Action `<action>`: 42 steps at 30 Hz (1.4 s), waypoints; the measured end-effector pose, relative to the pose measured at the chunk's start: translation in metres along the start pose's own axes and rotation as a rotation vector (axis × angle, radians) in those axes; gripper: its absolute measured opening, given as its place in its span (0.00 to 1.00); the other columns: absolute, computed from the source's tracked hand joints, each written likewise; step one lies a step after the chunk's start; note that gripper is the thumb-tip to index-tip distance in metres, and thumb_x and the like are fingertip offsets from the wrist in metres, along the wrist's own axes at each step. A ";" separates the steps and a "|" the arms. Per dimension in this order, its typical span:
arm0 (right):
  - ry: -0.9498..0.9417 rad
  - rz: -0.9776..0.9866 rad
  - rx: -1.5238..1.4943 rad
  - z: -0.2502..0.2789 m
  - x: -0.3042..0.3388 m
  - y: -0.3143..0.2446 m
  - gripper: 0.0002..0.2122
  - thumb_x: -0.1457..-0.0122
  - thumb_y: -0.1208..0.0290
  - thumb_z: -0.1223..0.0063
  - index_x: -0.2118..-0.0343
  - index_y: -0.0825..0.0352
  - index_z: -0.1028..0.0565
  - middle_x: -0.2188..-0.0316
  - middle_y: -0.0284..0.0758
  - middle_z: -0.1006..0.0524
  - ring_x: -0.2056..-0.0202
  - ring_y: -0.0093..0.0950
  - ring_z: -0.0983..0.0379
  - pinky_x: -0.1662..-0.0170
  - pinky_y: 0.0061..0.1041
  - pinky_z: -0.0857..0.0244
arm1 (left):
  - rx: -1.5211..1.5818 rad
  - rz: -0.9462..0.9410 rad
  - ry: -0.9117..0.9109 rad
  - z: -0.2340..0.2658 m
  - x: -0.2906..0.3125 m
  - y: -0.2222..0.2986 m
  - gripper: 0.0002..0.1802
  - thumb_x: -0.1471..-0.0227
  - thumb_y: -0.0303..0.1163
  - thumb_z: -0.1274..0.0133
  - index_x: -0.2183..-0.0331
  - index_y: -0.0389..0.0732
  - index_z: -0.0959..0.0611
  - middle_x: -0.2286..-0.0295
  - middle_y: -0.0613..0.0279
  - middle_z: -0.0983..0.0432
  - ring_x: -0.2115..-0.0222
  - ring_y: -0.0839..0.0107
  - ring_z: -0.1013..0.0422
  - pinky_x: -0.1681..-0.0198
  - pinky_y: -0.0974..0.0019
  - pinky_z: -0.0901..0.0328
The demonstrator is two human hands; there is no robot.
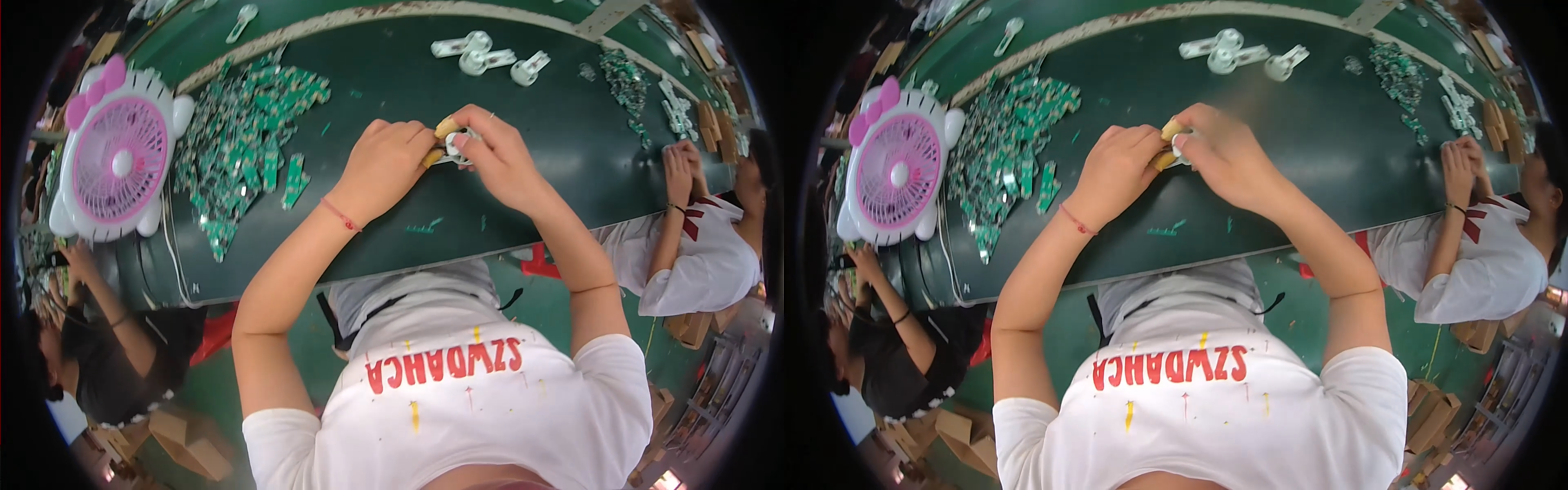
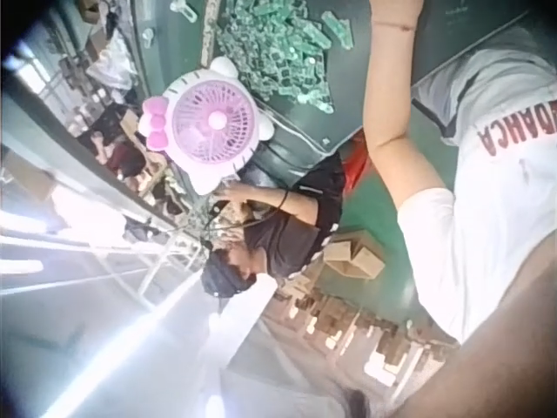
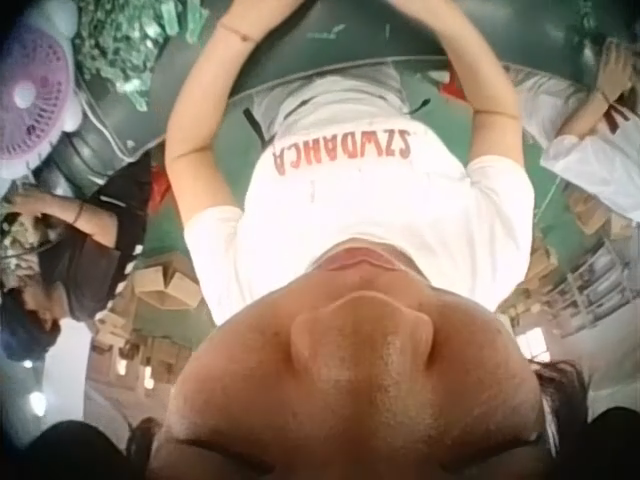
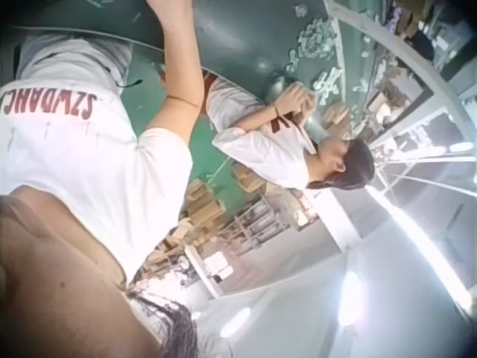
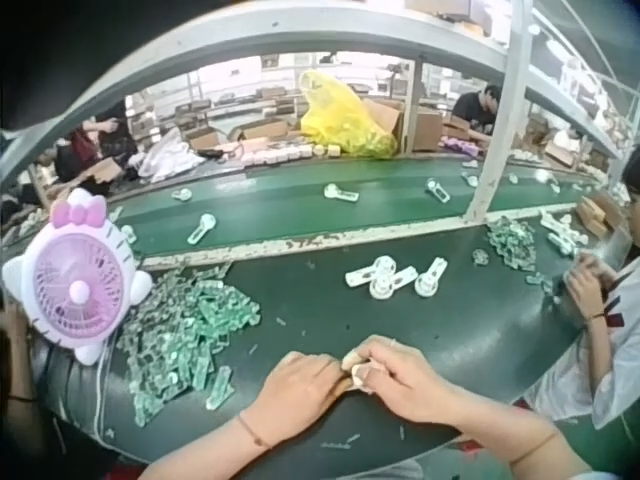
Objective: The person assembles mini fans by hand, combining a PCB, a motor, and a fan housing into a plastic shell.
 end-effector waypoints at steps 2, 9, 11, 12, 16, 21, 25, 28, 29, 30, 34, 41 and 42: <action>-0.047 -0.065 -0.079 -0.014 0.012 0.008 0.10 0.45 0.69 0.59 0.66 0.72 0.31 0.74 0.33 0.29 0.80 0.21 0.35 0.74 0.19 0.38 | -0.025 -0.007 -0.036 0.000 0.021 0.005 0.09 0.60 0.27 0.47 0.70 0.42 0.25 0.74 0.65 0.30 0.70 0.68 0.31 0.66 0.66 0.40; -0.094 -0.130 -0.115 -0.048 0.039 0.009 0.09 0.44 0.70 0.58 0.64 0.71 0.32 0.67 0.34 0.31 0.77 0.18 0.34 0.74 0.16 0.38 | -0.173 0.069 -0.006 0.000 0.065 0.027 0.05 0.60 0.29 0.51 0.74 0.44 0.25 0.78 0.68 0.31 0.74 0.70 0.32 0.71 0.66 0.42; -0.090 -0.153 -0.132 -0.055 0.042 0.004 0.09 0.44 0.71 0.58 0.64 0.71 0.32 0.68 0.34 0.31 0.76 0.18 0.34 0.74 0.16 0.38 | -0.162 0.157 0.030 0.001 0.072 0.028 0.06 0.62 0.30 0.48 0.75 0.44 0.25 0.79 0.69 0.32 0.74 0.70 0.33 0.71 0.66 0.43; -0.075 -0.181 -0.142 -0.058 0.043 0.004 0.09 0.44 0.71 0.58 0.64 0.71 0.31 0.68 0.33 0.31 0.75 0.18 0.34 0.75 0.16 0.38 | -0.171 0.165 0.030 0.002 0.075 0.030 0.06 0.62 0.30 0.48 0.75 0.44 0.25 0.79 0.69 0.32 0.74 0.70 0.33 0.71 0.66 0.43; -0.163 -0.269 -0.251 -0.058 0.036 0.016 0.08 0.45 0.72 0.58 0.64 0.70 0.31 0.68 0.32 0.31 0.74 0.18 0.33 0.74 0.16 0.38 | -0.167 0.246 0.157 0.014 0.084 0.032 0.08 0.63 0.27 0.47 0.73 0.44 0.24 0.76 0.65 0.31 0.72 0.67 0.34 0.72 0.66 0.42; -0.242 0.040 -0.039 -0.067 0.026 0.024 0.09 0.48 0.75 0.56 0.63 0.69 0.30 0.68 0.34 0.30 0.66 0.23 0.32 0.63 0.20 0.38 | -0.048 0.309 0.238 0.019 0.095 0.027 0.09 0.62 0.26 0.47 0.72 0.44 0.26 0.77 0.65 0.32 0.72 0.66 0.34 0.70 0.65 0.42; -0.222 0.095 0.016 -0.081 0.030 0.011 0.11 0.53 0.77 0.49 0.64 0.68 0.29 0.69 0.36 0.28 0.64 0.31 0.31 0.60 0.25 0.39 | -0.054 0.363 0.212 0.023 0.099 0.023 0.07 0.60 0.26 0.48 0.72 0.43 0.26 0.76 0.65 0.31 0.72 0.66 0.34 0.70 0.64 0.42; -0.159 0.114 0.172 -0.092 0.027 0.004 0.10 0.53 0.75 0.47 0.66 0.67 0.29 0.72 0.35 0.26 0.65 0.32 0.32 0.61 0.27 0.39 | -0.062 0.394 0.194 0.027 0.100 0.022 0.10 0.59 0.26 0.48 0.69 0.42 0.26 0.74 0.64 0.30 0.71 0.65 0.34 0.68 0.63 0.41; -0.076 0.162 0.209 -0.094 0.025 0.008 0.09 0.54 0.74 0.45 0.67 0.66 0.27 0.73 0.35 0.26 0.66 0.33 0.33 0.62 0.28 0.39 | -0.044 0.382 0.176 0.029 0.098 0.021 0.13 0.59 0.26 0.48 0.66 0.41 0.26 0.73 0.62 0.29 0.70 0.64 0.33 0.66 0.62 0.40; -0.073 0.161 0.211 -0.094 0.024 0.012 0.09 0.54 0.74 0.45 0.67 0.66 0.27 0.73 0.35 0.26 0.66 0.33 0.33 0.62 0.28 0.39 | 0.118 0.382 0.310 0.037 0.096 0.017 0.17 0.58 0.26 0.48 0.61 0.41 0.28 0.71 0.61 0.29 0.68 0.63 0.33 0.64 0.61 0.40; -0.034 0.170 0.234 -0.090 0.021 0.015 0.06 0.51 0.74 0.48 0.69 0.64 0.25 0.72 0.34 0.26 0.66 0.33 0.33 0.64 0.27 0.38 | -0.040 0.560 0.513 0.071 0.100 -0.030 0.22 0.54 0.27 0.48 0.55 0.40 0.30 0.68 0.61 0.27 0.68 0.67 0.30 0.64 0.67 0.36; -0.105 0.262 0.201 -0.089 0.021 0.012 0.06 0.45 0.73 0.53 0.67 0.70 0.27 0.74 0.32 0.28 0.70 0.23 0.34 0.66 0.19 0.40 | -0.273 0.645 0.114 0.060 0.104 -0.076 0.16 0.60 0.27 0.46 0.63 0.38 0.23 0.76 0.60 0.27 0.73 0.64 0.31 0.69 0.63 0.36; -0.101 0.256 0.204 -0.088 0.022 0.012 0.06 0.45 0.73 0.53 0.67 0.70 0.27 0.74 0.32 0.28 0.70 0.23 0.34 0.66 0.19 0.40 | -0.142 0.660 0.057 0.061 0.102 -0.076 0.16 0.60 0.26 0.46 0.63 0.38 0.23 0.76 0.59 0.28 0.73 0.64 0.31 0.69 0.64 0.36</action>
Point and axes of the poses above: each hand's wrist, its own x-axis away from the middle knuckle, its own z-axis out of the back of the hand, y = z × x, the point moved 3 cm from there along -x, towards the middle knuckle
